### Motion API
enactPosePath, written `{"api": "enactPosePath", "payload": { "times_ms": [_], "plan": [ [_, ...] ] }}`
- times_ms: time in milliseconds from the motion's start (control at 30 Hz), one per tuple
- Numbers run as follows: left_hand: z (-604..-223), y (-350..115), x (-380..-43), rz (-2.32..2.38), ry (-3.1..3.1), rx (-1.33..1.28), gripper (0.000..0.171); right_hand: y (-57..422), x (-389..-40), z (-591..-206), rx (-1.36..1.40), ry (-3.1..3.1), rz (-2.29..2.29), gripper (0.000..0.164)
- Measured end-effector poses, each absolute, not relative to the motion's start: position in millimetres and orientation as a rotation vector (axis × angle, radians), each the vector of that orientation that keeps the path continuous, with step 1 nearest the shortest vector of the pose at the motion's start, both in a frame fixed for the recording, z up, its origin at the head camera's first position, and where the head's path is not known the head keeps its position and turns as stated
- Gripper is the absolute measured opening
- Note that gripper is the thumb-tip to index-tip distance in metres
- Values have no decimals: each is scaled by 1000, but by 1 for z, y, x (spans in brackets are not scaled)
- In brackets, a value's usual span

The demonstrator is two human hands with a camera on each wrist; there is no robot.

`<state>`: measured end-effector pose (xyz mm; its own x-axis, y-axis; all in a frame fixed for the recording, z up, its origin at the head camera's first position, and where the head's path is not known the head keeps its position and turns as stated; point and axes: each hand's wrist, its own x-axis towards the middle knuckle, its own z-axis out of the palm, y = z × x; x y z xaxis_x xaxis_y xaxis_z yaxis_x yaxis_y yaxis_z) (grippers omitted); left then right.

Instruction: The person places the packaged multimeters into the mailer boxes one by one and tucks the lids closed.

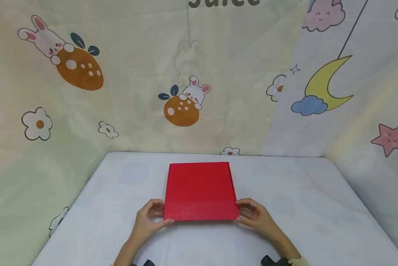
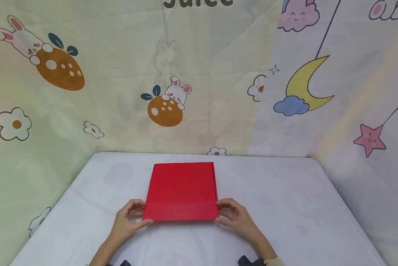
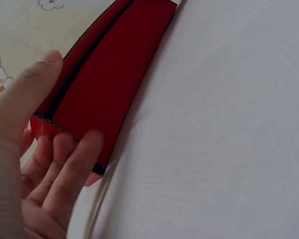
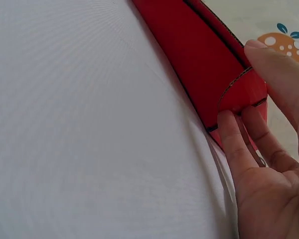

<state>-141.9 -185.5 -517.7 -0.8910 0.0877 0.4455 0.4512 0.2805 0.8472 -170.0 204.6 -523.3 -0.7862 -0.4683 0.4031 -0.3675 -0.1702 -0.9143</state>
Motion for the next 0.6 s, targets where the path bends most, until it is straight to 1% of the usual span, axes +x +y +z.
{"api": "enactPosePath", "payload": {
  "times_ms": [67, 200, 300, 433, 500, 600],
  "plan": [
    [-518, -185, -141, -1688, -2231, -487, 58, 204, -170, -522, -979, 1956, -2127, 48],
    [-519, -184, -142, -1636, -2224, -488, 62, 201, -171, -521, -1046, 2054, -2081, 53],
    [-520, -184, -144, -1537, -2231, -511, 71, 198, -172, -523, -1114, 2195, -1998, 60],
    [-522, -184, -147, -1580, -2249, -602, 80, 197, -172, -524, -1081, 2290, -1902, 67],
    [-524, -184, -148, -1653, -2266, -629, 78, 197, -172, -523, -1034, 2281, -1889, 67],
    [-526, -182, -150, -1662, -2314, -592, 70, 196, -170, -523, -986, 2293, -1901, 61]
  ]
}}
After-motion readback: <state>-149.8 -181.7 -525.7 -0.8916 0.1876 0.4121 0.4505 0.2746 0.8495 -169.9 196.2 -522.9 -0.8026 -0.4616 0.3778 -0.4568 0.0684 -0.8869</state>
